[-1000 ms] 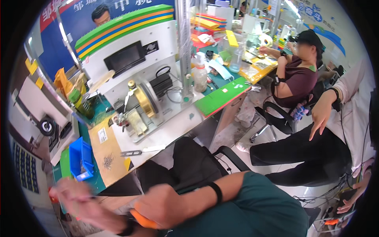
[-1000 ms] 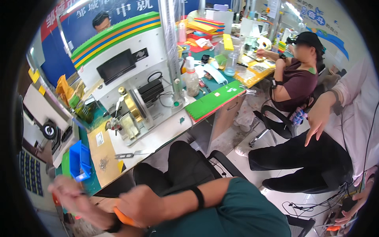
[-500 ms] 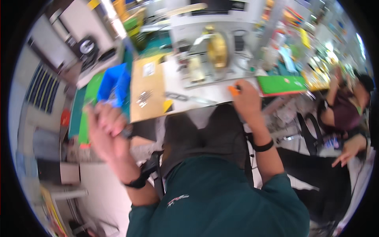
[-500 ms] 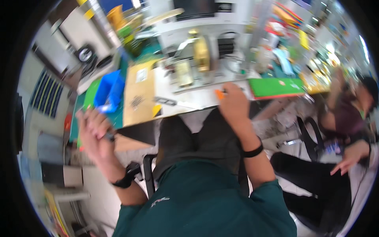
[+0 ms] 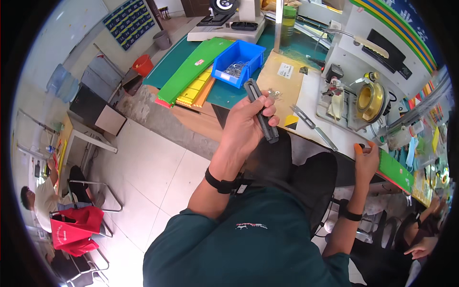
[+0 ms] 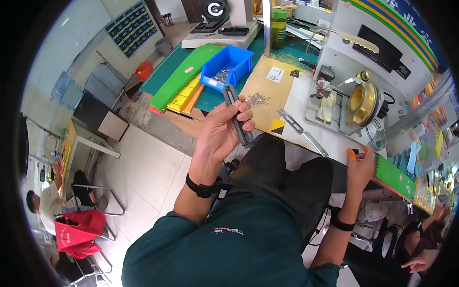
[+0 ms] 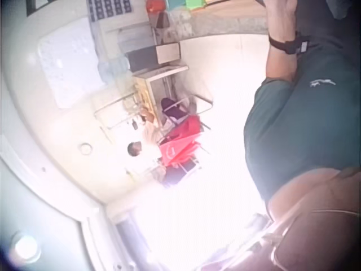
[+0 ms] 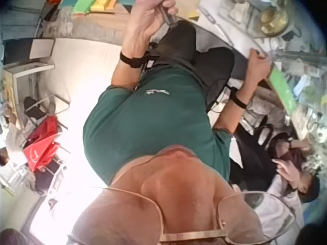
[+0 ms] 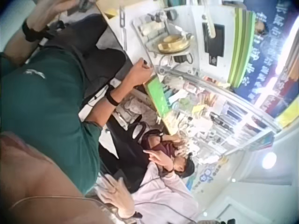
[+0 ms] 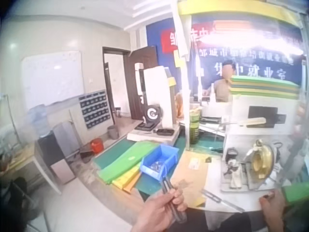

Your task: Assembling small electronic or mechanical components using tools and glue at a workstation.

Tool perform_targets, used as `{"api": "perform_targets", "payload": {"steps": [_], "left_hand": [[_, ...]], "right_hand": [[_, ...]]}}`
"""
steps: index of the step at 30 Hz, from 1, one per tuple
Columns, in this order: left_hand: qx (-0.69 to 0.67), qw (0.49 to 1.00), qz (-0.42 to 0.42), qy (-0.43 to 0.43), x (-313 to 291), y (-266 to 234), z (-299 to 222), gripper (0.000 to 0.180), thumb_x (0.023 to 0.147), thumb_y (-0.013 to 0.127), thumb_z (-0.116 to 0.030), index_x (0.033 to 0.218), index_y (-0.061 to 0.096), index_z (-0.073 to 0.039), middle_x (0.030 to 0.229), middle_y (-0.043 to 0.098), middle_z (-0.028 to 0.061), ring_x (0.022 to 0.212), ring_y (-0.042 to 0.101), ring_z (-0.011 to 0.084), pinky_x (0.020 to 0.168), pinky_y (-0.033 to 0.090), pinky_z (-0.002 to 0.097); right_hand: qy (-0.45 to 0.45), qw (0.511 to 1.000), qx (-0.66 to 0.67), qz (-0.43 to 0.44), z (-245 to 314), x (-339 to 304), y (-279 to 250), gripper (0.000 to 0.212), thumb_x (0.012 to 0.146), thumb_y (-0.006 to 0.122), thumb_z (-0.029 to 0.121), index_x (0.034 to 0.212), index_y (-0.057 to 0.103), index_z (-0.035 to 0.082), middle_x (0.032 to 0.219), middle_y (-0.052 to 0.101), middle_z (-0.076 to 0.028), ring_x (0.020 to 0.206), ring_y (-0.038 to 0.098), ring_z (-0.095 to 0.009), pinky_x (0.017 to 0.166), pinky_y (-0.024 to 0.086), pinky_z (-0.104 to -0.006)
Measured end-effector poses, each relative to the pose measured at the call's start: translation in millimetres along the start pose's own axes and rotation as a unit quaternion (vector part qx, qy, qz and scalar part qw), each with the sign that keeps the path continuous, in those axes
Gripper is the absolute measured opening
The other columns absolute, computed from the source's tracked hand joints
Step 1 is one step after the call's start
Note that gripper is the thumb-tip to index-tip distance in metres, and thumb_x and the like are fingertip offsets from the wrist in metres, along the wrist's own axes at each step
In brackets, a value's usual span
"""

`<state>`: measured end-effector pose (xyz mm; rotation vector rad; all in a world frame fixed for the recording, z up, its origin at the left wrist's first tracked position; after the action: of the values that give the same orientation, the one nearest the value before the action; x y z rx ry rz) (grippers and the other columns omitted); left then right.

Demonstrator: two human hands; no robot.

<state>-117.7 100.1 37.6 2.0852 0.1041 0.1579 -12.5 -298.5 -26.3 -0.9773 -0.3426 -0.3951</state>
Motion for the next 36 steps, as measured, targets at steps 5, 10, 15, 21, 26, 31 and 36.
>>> {"api": "perform_targets", "payload": {"steps": [5, 10, 15, 21, 26, 31, 36], "left_hand": [[0.014, 1.0, 0.0, -0.01, 7.8, -9.6, 8.5, 0.018, 0.109, 0.051, -0.01, 0.124, 0.05, 0.0, 0.103, 0.056, 0.0075, 0.088, 0.055, 0.0167, 0.077, 0.049, 0.0347], [0.127, 0.992, 0.03, 0.0, -7.6, 10.3, 33.5, 0.02, 0.11, 0.054, -0.017, 0.123, 0.055, -0.002, 0.11, 0.064, 0.0088, 0.109, 0.064, 0.023, 0.104, 0.05, 0.0432], [0.202, 0.978, 0.044, -0.015, -22.6, 26.5, 58.1, 0.033, 0.109, 0.055, -0.018, 0.134, 0.05, 0.003, 0.117, 0.067, 0.0135, 0.123, 0.064, 0.0294, 0.115, 0.043, 0.0487], [0.266, 0.958, 0.083, -0.072, -14.5, 8.8, 56.6, 0.065, 0.108, 0.053, -0.048, 0.15, 0.046, 0.001, 0.143, 0.056, 0.0295, 0.133, 0.054, 0.0425, 0.113, 0.043, 0.0557], [0.137, 0.986, 0.091, 0.005, -7.8, 30.2, 48.9, 0.04, 0.111, 0.052, -0.036, 0.121, 0.06, 0.003, 0.117, 0.069, 0.0191, 0.111, 0.067, 0.0318, 0.1, 0.055, 0.0473], [0.141, 0.98, 0.075, 0.12, 5.2, 14.6, 21.1, 0.038, 0.111, 0.053, -0.036, 0.115, 0.06, 0.002, 0.106, 0.066, 0.0138, 0.11, 0.065, 0.0296, 0.105, 0.049, 0.0457], [0.193, 0.961, 0.131, 0.149, 18.4, -2.2, 2.3, 0.044, 0.11, 0.055, -0.033, 0.131, 0.057, 0.006, 0.125, 0.065, 0.0206, 0.125, 0.06, 0.0324, 0.104, 0.047, 0.044]], "right_hand": [[-0.016, 0.991, 0.033, -0.125, 74.8, -25.8, -49.2, 0.038, 0.092, 0.081, 0.019, 0.121, 0.067, -0.001, 0.087, 0.06, -0.006, 0.069, 0.055, -0.018, 0.066, 0.048, -0.0335], [-0.11, 0.947, 0.249, 0.17, 192.0, -77.7, -30.3, 0.025, 0.094, 0.077, 0.015, 0.113, 0.069, 0.001, 0.096, 0.072, -0.011, 0.081, 0.067, -0.016, 0.072, 0.055, -0.0315], [-0.124, 0.82, 0.481, 0.285, 224.6, -102.6, 6.9, 0.056, 0.102, 0.066, 0.02, 0.151, 0.05, 0.0, 0.137, 0.063, -0.024, 0.133, 0.059, -0.033, 0.112, 0.044, -0.0396], [-0.098, 0.835, 0.472, 0.266, 219.6, -108.1, 7.2, 0.033, 0.102, 0.065, 0.018, 0.124, 0.058, -0.005, 0.113, 0.067, -0.023, 0.106, 0.066, -0.03, 0.095, 0.05, -0.0395], [-0.09, 0.828, 0.458, 0.312, 220.0, -108.4, 6.8, 0.026, 0.102, 0.061, 0.016, 0.116, 0.056, -0.005, 0.105, 0.065, -0.022, 0.095, 0.064, -0.031, 0.087, 0.05, -0.0392], [-0.088, 0.853, 0.404, 0.318, 225.4, -114.4, -8.5, 0.035, 0.102, 0.068, 0.026, 0.123, 0.067, -0.002, 0.108, 0.071, -0.018, 0.097, 0.067, -0.029, 0.085, 0.051, -0.0402], [-0.13, 0.853, 0.418, 0.283, 228.3, -119.4, -22.0, 0.032, 0.104, 0.066, 0.029, 0.116, 0.066, -0.002, 0.099, 0.069, -0.017, 0.089, 0.066, -0.028, 0.079, 0.051, -0.0396]]}}
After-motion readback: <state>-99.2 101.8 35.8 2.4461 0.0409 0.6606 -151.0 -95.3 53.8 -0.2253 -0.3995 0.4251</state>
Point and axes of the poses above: each hand's wrist, its own x-axis towards the middle knuckle, its own y-axis out of the palm, z = x × y, the point moved 6 cm from there along x, towards the middle knuckle
